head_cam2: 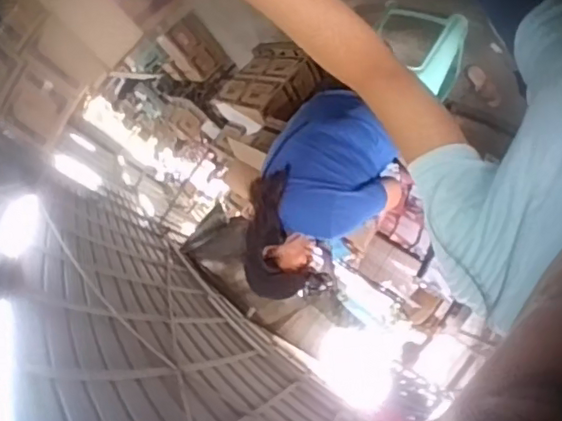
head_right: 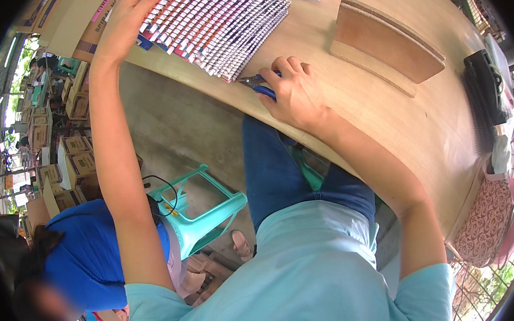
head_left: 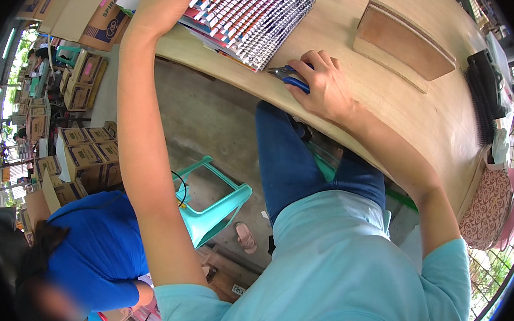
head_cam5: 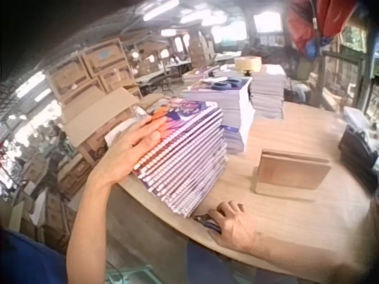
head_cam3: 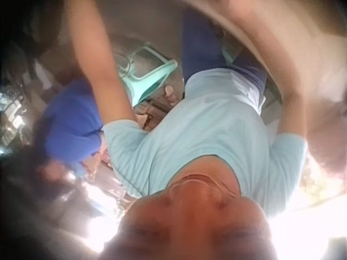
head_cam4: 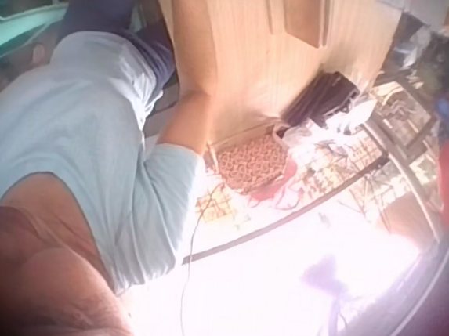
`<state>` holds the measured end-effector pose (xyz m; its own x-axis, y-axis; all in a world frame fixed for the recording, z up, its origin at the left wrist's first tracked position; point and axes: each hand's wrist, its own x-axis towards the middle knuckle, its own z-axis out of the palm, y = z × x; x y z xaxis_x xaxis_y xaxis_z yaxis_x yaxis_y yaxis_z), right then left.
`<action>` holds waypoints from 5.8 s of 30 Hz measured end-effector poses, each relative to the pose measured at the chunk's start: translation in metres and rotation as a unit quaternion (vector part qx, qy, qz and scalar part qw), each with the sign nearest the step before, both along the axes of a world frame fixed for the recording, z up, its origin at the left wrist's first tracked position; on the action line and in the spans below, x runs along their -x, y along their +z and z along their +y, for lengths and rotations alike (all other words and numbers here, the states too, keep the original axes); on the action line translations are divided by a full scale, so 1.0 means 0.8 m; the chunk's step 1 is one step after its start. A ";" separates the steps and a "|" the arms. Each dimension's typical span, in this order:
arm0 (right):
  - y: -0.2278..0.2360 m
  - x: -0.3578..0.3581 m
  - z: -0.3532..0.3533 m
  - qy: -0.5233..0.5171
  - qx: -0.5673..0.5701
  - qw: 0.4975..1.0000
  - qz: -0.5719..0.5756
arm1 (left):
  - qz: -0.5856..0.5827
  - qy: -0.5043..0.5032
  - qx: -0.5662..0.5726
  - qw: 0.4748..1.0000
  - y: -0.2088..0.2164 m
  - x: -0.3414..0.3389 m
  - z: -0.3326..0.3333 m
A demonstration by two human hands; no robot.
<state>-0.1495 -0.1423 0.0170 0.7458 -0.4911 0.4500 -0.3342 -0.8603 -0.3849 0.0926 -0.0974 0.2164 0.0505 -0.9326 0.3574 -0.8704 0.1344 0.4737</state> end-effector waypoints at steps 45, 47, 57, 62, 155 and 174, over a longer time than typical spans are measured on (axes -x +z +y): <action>-0.013 -0.066 -0.238 0.029 -0.734 0.582 -0.348 | 0.703 0.153 0.248 0.649 -0.285 0.163 0.039; 0.032 -0.048 -0.151 -0.027 -0.635 0.661 -0.398 | 0.659 0.248 0.295 0.646 -0.234 0.095 0.061; 0.020 -0.044 0.023 -0.077 -0.645 0.618 -0.442 | 0.680 0.038 -0.242 0.692 -0.231 -0.204 -0.047; 0.027 -0.053 -0.046 0.086 -0.668 0.602 -0.428 | 0.763 -0.153 -0.220 0.589 -0.250 -0.196 0.015; -0.013 -0.191 -0.081 -0.229 -0.312 0.825 -0.412 | 0.506 0.162 0.188 0.826 -0.309 -0.099 -0.046; 0.017 0.170 -0.009 -0.114 -0.053 0.992 0.001 | 0.072 0.378 0.150 0.911 -0.297 0.122 0.081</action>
